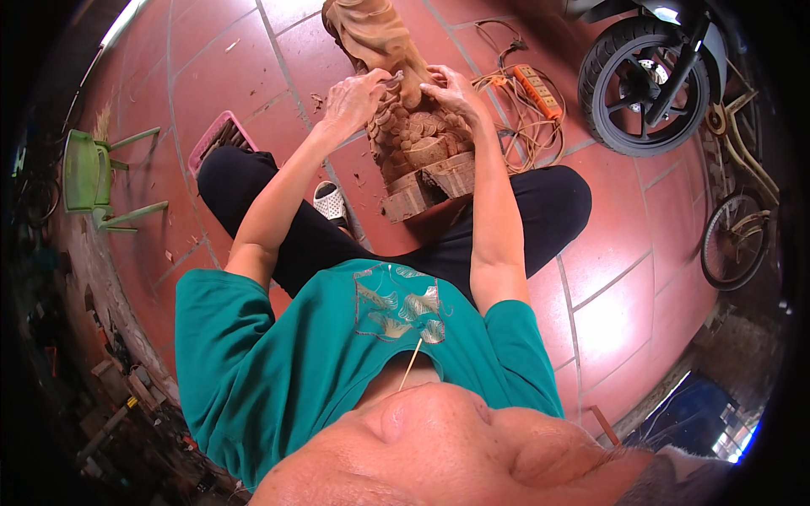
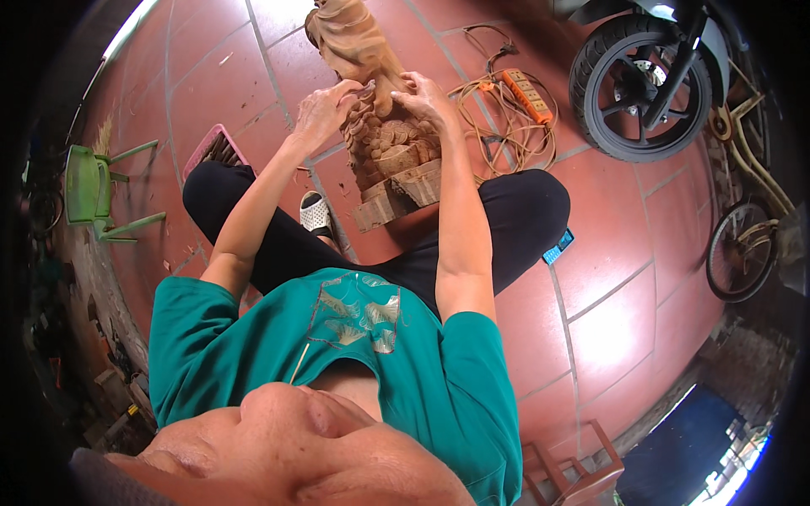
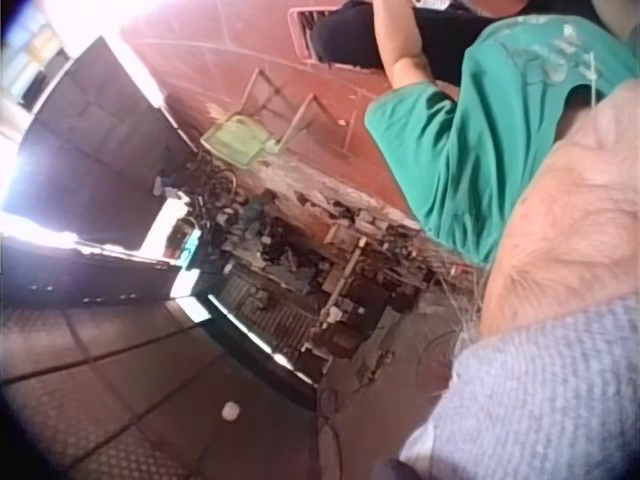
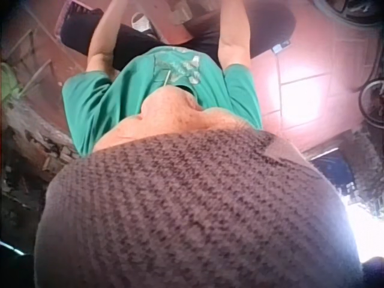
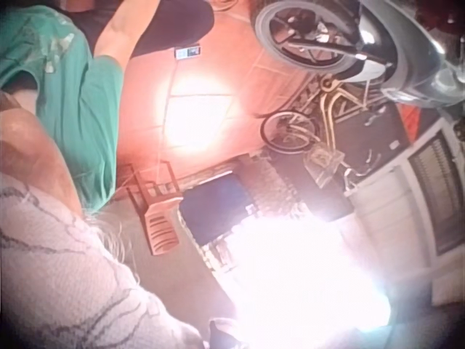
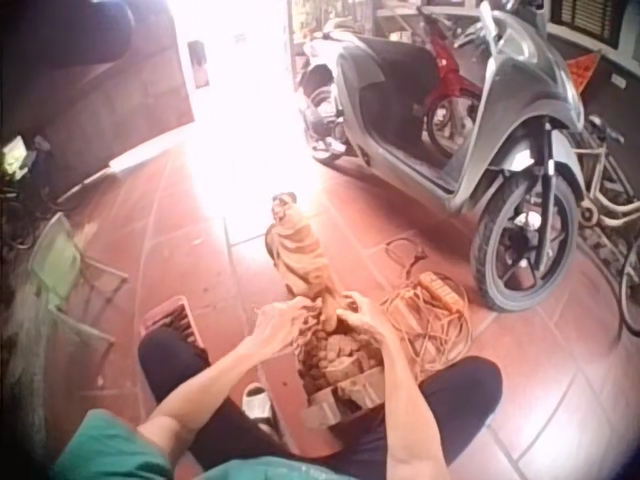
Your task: The person sits on the floor and carves a wooden sculpture using a chisel and mallet. They repeatedly strike the chisel to shape the wood and occasionally brush away wood shavings.
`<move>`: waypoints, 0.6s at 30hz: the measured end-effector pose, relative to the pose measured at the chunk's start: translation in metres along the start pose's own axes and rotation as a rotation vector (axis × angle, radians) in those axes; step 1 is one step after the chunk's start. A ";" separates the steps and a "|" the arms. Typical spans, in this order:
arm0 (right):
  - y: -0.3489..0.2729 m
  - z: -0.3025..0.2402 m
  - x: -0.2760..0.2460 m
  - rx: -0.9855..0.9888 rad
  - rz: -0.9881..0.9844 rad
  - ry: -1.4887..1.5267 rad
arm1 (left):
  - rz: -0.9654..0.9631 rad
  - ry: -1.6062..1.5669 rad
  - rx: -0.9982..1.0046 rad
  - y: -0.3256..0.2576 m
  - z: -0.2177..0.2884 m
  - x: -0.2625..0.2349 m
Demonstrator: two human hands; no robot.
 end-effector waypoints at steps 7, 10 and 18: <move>0.001 0.000 0.005 -0.021 0.043 -0.010 | -0.014 0.054 0.052 -0.010 0.009 0.032; -0.003 -0.005 0.006 -0.002 0.023 0.037 | -0.016 0.140 0.040 -0.008 0.009 0.037; 0.002 0.006 0.007 0.017 0.063 0.182 | 0.021 0.197 0.063 0.013 0.021 0.036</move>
Point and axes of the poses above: each hand's wrist, its own y-axis towards the middle knuckle, its own x-axis out of the palm, z = x × y, the point moved 6 cm from there along y, towards the middle knuckle, and after that the axes turned 9 degrees about z, right-handed, at the moved point
